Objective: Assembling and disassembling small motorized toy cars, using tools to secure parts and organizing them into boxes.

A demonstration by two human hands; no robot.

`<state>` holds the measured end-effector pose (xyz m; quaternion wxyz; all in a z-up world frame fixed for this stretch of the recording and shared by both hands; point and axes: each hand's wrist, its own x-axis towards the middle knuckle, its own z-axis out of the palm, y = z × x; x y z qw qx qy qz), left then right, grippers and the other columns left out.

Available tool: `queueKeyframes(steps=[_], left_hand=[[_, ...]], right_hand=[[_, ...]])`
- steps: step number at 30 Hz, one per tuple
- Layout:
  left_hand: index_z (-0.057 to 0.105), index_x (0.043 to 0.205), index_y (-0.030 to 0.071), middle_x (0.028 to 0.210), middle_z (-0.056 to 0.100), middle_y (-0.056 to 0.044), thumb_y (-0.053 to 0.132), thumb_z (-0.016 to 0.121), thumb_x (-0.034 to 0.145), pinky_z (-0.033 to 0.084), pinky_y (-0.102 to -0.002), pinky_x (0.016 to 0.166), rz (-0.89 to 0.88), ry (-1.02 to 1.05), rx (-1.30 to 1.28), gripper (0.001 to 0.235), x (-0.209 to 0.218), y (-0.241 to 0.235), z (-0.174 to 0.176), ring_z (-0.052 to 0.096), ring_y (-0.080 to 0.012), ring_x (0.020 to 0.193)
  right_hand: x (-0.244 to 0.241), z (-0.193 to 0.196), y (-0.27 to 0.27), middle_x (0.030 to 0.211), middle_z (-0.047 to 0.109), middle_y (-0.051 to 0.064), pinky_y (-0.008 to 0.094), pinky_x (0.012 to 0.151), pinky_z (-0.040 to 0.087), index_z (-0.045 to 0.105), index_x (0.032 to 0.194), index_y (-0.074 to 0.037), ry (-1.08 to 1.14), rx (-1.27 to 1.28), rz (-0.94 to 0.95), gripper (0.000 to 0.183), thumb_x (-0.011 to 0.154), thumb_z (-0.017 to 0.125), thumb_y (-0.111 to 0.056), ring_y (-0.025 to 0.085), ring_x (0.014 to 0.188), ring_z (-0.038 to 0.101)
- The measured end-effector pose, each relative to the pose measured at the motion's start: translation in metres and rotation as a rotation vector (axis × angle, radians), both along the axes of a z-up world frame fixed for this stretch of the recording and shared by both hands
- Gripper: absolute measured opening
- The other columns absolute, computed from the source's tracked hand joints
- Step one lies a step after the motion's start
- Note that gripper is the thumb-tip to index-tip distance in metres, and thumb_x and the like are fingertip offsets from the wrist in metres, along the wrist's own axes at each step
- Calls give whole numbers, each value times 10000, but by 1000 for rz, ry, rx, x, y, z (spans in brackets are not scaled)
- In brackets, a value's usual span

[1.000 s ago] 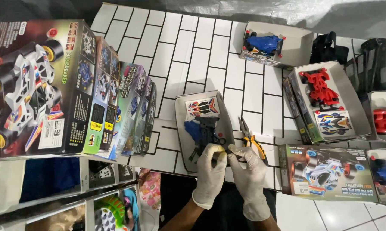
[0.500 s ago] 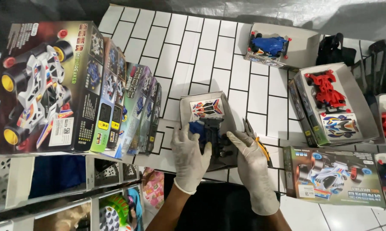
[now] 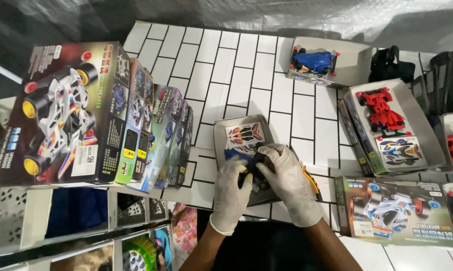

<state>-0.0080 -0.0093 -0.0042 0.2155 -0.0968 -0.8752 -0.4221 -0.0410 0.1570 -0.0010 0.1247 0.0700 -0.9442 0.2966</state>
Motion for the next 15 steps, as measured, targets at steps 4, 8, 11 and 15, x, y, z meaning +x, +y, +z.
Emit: queueKeyframes(steps=[4, 8, 11, 15], left_hand=[[613, 1096, 64, 1032, 717, -101, 18, 691, 882, 566, -391, 857, -124, -85, 152, 231, 7, -5, 16, 709, -288, 926], [600, 1216, 77, 1198, 709, -115, 178, 685, 892, 561, -377, 983, -241, -362, 327, 349, 13, -13, 37, 696, -271, 1087], [558, 1332, 84, 1313, 673, -112, 287, 668, 895, 540, -369, 1039, -362, -558, 496, 495, 9, -17, 49, 658, -253, 1211], [339, 1533, 63, 1545, 427, -190, 381, 664, 918, 345, -469, 1206, -447, -242, 326, 764, -4, -21, 48, 439, -338, 1436]], right_hand=[[-14, -30, 6, 1209, 611, 51, 313, 925, 541, 621, 1210, -174, 93, -73, 154, 425, 826, 797, -122, 220, 1095, 639], [-12, -22, 4, 1190, 619, 68, 357, 912, 562, 627, 1184, -137, 117, -83, 169, 305, 888, 697, -127, 245, 1096, 643], [-11, -17, 8, 1154, 660, 61, 327, 906, 575, 643, 1143, -146, 199, -159, 159, 282, 873, 677, -73, 216, 1052, 695], [-1, 0, -5, 1110, 699, 33, 313, 962, 540, 646, 1077, -159, 196, -293, 188, 282, 826, 684, -37, 211, 1051, 667]])
